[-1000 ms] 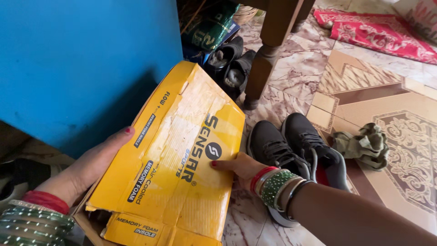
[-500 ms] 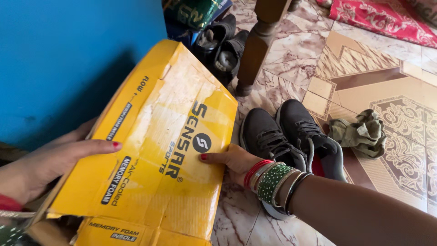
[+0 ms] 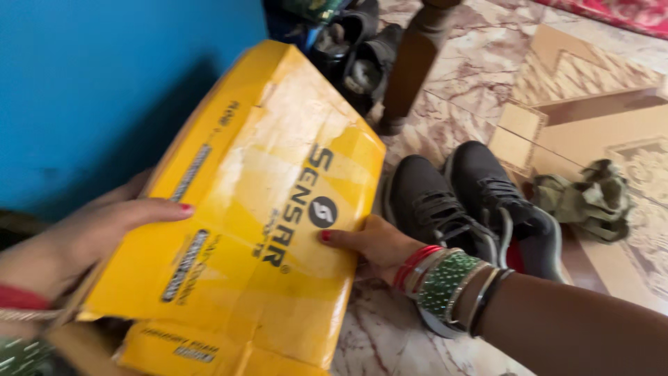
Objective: The person moves around a cluttered room, picking up and placing down various items including a yellow shoe box, a pair of grey sneakers, a pair of white sneakers, and a red patterned cloth. The person places the box under a bed and the shoes on a wooden stool.
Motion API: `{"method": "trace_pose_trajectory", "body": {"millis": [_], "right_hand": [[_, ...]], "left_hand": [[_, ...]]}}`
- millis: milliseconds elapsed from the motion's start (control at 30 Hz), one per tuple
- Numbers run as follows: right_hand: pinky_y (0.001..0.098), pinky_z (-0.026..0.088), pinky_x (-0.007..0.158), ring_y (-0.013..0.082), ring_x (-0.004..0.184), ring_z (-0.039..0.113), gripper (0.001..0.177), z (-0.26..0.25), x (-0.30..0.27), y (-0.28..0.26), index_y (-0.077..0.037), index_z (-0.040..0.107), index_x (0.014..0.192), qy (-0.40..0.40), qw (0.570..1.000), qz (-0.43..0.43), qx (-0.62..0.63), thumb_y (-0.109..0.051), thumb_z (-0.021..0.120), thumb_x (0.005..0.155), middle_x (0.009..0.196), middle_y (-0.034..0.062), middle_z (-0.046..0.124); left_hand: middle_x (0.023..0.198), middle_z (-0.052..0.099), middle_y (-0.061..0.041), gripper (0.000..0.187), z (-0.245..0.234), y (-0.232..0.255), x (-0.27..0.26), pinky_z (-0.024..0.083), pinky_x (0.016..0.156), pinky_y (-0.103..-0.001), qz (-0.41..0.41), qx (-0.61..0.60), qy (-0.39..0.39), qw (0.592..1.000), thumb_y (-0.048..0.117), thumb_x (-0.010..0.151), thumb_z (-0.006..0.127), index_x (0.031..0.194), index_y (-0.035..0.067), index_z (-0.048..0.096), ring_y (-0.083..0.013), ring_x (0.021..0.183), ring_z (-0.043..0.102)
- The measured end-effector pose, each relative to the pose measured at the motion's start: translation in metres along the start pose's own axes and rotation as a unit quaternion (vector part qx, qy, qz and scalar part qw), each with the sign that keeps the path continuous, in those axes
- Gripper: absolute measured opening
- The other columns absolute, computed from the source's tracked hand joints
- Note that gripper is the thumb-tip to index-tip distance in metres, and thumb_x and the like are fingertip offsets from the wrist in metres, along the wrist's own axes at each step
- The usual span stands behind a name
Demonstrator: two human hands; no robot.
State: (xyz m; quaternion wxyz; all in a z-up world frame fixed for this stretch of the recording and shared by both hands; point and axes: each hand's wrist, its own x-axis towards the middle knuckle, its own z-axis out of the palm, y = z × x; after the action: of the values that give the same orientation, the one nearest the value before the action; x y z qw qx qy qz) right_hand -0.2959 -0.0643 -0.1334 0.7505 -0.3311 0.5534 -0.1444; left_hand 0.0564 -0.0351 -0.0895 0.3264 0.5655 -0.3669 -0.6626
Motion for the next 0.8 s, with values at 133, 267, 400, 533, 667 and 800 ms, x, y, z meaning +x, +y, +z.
{"method": "trace_pose_trajectory", "body": {"millis": [133, 267, 400, 533, 667, 800], "right_hand": [[0.0406, 0.063, 0.074, 0.0215, 0.091, 0.076, 0.042, 0.000, 0.005, 0.003, -0.005, 0.072, 0.117, 0.024, 0.999, 0.024, -0.014, -0.028, 0.079, 0.082, 0.107, 0.0079, 0.080], [0.0409, 0.062, 0.076, 0.0212, 0.089, 0.076, 0.041, 0.002, 0.003, 0.003, -0.004, 0.073, 0.116, 0.041, 0.999, 0.033, -0.001, -0.027, 0.078, 0.083, 0.105, 0.0087, 0.081], [0.0419, 0.063, 0.079, 0.0203, 0.090, 0.076, 0.041, 0.012, -0.005, 0.000, -0.002, 0.072, 0.116, 0.076, 0.997, 0.033, 0.000, -0.025, 0.079, 0.083, 0.106, 0.0089, 0.080], [0.0443, 0.063, 0.079, 0.0224, 0.091, 0.075, 0.042, 0.018, -0.014, -0.001, 0.000, 0.072, 0.115, 0.102, 0.994, 0.017, -0.041, -0.026, 0.080, 0.083, 0.106, 0.0107, 0.080], [0.0453, 0.064, 0.071, 0.0263, 0.086, 0.078, 0.045, 0.020, -0.026, -0.005, 0.001, 0.073, 0.115, 0.111, 0.988, -0.001, -0.104, -0.027, 0.080, 0.081, 0.103, 0.0131, 0.081], [0.0398, 0.065, 0.065, 0.0270, 0.081, 0.079, 0.048, 0.024, -0.030, -0.012, 0.000, 0.073, 0.117, 0.120, 0.967, -0.020, -0.225, -0.030, 0.082, 0.080, 0.101, 0.0136, 0.082]], "left_hand": [[0.118, 0.074, -0.011, 0.075, 0.004, 0.000, 0.009, 0.057, 0.086, -0.042, 0.011, -0.009, 0.028, 1.000, 0.014, 0.075, 0.071, 0.147, 0.016, 0.052, -0.0254, 0.102, 0.072], [0.118, 0.073, -0.013, 0.069, 0.013, 0.005, -0.001, 0.058, 0.086, -0.039, 0.063, 0.026, 0.029, 0.997, 0.018, 0.079, 0.073, 0.145, 0.010, 0.053, -0.0249, 0.100, 0.072], [0.120, 0.075, -0.012, 0.062, 0.024, 0.018, -0.024, 0.056, 0.091, -0.036, 0.085, 0.119, 0.067, 0.987, 0.025, 0.083, 0.072, 0.140, 0.011, 0.055, -0.0247, 0.105, 0.073], [0.121, 0.072, -0.016, 0.046, 0.031, 0.018, -0.033, 0.052, 0.095, -0.043, 0.016, 0.450, 0.197, 0.871, 0.040, 0.093, 0.068, 0.125, 0.006, 0.063, -0.0320, 0.112, 0.069], [0.118, 0.074, -0.018, 0.042, 0.030, -0.013, -0.033, 0.053, 0.095, -0.043, 0.023, 0.413, 0.190, 0.890, 0.035, 0.090, 0.070, 0.120, 0.006, 0.066, -0.0327, 0.112, 0.069], [0.112, 0.078, -0.015, 0.041, 0.023, -0.049, -0.040, 0.056, 0.091, -0.040, 0.044, 0.345, 0.139, 0.927, 0.023, 0.082, 0.071, 0.121, 0.007, 0.067, -0.0285, 0.107, 0.075]]}}
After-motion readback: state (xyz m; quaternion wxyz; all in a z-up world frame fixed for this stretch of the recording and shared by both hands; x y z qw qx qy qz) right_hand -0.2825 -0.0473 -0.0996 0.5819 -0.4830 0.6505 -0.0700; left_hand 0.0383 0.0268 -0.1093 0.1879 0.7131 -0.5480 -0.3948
